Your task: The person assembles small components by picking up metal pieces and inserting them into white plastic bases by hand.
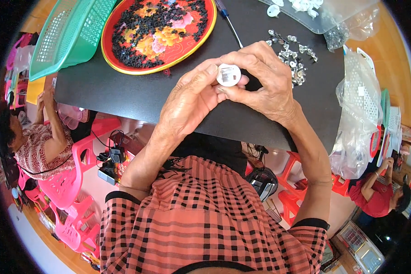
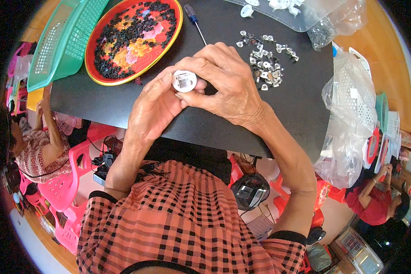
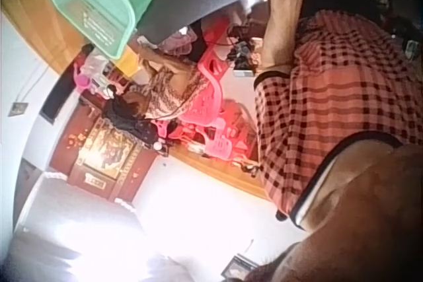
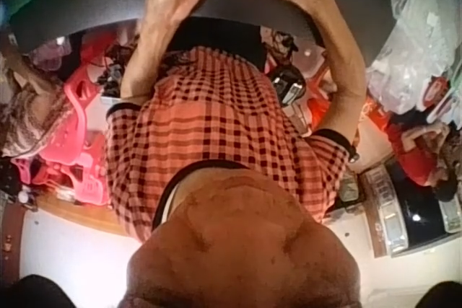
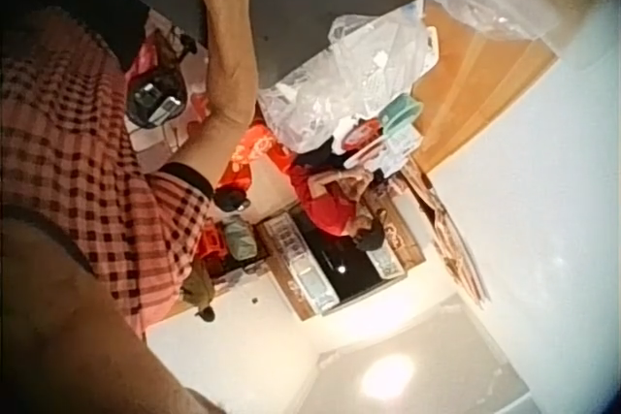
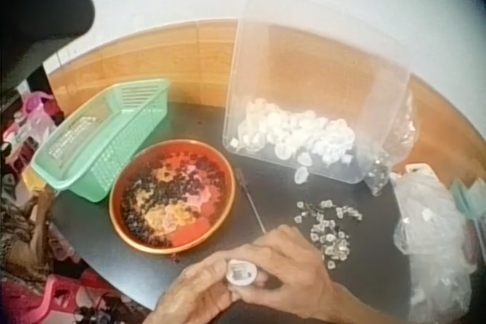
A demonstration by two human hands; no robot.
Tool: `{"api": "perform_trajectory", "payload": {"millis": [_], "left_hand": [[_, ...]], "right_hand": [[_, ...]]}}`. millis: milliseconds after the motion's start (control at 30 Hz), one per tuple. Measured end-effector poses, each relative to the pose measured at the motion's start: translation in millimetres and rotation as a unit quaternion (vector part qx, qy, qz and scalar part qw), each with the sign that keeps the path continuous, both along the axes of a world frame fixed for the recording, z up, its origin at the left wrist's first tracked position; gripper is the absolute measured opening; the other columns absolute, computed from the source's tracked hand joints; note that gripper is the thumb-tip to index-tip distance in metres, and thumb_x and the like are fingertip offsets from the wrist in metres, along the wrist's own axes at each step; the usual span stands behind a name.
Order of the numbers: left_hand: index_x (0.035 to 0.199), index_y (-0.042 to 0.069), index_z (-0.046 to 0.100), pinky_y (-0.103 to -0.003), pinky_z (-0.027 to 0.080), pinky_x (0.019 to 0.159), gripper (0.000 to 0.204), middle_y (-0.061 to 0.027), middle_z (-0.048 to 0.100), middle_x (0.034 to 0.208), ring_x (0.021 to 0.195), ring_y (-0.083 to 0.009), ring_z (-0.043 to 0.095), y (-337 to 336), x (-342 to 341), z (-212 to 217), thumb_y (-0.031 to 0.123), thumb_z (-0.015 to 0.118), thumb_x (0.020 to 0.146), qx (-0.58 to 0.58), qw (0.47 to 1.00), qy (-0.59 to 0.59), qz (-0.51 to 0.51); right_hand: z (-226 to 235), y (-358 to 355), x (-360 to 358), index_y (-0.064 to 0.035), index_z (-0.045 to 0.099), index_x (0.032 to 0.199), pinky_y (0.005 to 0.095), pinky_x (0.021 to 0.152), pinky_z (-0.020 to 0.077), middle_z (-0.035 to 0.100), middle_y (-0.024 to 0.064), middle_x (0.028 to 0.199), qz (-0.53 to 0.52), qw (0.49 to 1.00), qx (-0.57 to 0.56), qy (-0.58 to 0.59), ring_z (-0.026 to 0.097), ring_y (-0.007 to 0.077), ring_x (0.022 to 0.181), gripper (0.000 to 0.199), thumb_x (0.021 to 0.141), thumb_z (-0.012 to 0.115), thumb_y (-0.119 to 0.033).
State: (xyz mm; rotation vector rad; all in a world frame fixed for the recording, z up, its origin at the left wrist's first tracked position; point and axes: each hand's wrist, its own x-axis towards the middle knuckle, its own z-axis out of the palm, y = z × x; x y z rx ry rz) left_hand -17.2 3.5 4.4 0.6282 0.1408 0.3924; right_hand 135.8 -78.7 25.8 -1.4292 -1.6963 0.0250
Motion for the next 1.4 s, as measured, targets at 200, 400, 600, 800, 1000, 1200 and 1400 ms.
{"api": "perform_trajectory", "payload": {"millis": [200,400,600,800,1000,1200,1400], "left_hand": [[0.120,-0.007,0.046,-0.036,0.046,0.092,0.040,-0.0173,0.058,0.109,0.103,-0.0230,0.058,-1,0,3,0.025,0.044,0.096,0.012,1.000,0.005,0.000],[0.117,-0.006,0.047,-0.035,0.047,0.091,0.038,-0.0161,0.058,0.107,0.102,-0.0222,0.059,0,-2,4,0.025,0.046,0.096,0.003,1.000,0.007,-0.002],[0.116,-0.006,0.049,-0.035,0.048,0.089,0.037,-0.0158,0.058,0.107,0.100,-0.0240,0.060,0,-2,5,0.025,0.045,0.096,-0.024,1.000,-0.005,0.003],[0.117,-0.007,0.048,-0.036,0.048,0.089,0.038,-0.0159,0.058,0.108,0.103,-0.0260,0.059,0,-3,1,0.025,0.044,0.097,-0.005,1.000,0.005,-0.003],[0.117,-0.006,0.049,-0.036,0.048,0.090,0.038,-0.0157,0.058,0.108,0.104,-0.0256,0.059,-2,-2,2,0.025,0.044,0.097,-0.008,1.000,-0.006,-0.005],[0.117,-0.005,0.049,-0.035,0.048,0.089,0.037,-0.0148,0.058,0.106,0.101,-0.0234,0.060,-1,-2,3,0.025,0.046,0.096,-0.001,1.000,-0.002,0.002],[0.117,-0.005,0.049,-0.034,0.049,0.084,0.034,-0.0126,0.059,0.104,0.097,-0.0222,0.060,2,-3,2,0.021,0.051,0.094,-0.052,0.999,-0.010,0.002]], "right_hand": [[0,-2,0,-0.0098,0.064,0.100,0.0330,0.071,0.0431,0.057,0.0039,0.084,0.007,1.000,-0.018,0.001,0.054,0.0222,0.078,0.045,0.057,0.076,-0.012],[3,1,0,-0.0068,0.065,0.099,0.0285,0.068,0.0502,0.063,0.0051,0.089,0.010,1.000,-0.008,-0.012,0.060,0.0188,0.079,0.041,0.060,0.078,-0.007],[6,-1,1,-0.0058,0.064,0.101,0.0283,0.069,0.0507,0.063,0.0061,0.090,0.017,0.999,-0.022,0.023,0.060,0.0178,0.079,0.042,0.061,0.077,-0.008],[3,0,-2,-0.0084,0.065,0.099,0.0309,0.070,0.0487,0.059,0.0050,0.083,0.006,0.997,-0.014,0.077,0.058,0.0213,0.079,0.044,0.058,0.078,-0.010],[4,-3,1,-0.0062,0.064,0.104,0.0273,0.068,0.0505,0.062,0.0061,0.090,0.017,0.999,-0.009,0.049,0.060,0.0165,0.076,0.045,0.061,0.078,-0.008],[5,-2,-1,-0.0093,0.065,0.100,0.0310,0.070,0.0486,0.060,0.0046,0.084,0.001,0.999,-0.011,0.048,0.059,0.0211,0.079,0.044,0.058,0.078,-0.010],[16,-1,0,-0.0083,0.064,0.102,0.0305,0.070,0.0490,0.062,0.0065,0.091,-0.001,1.000,-0.008,0.030,0.060,0.0204,0.078,0.046,0.059,0.079,-0.011]]}}
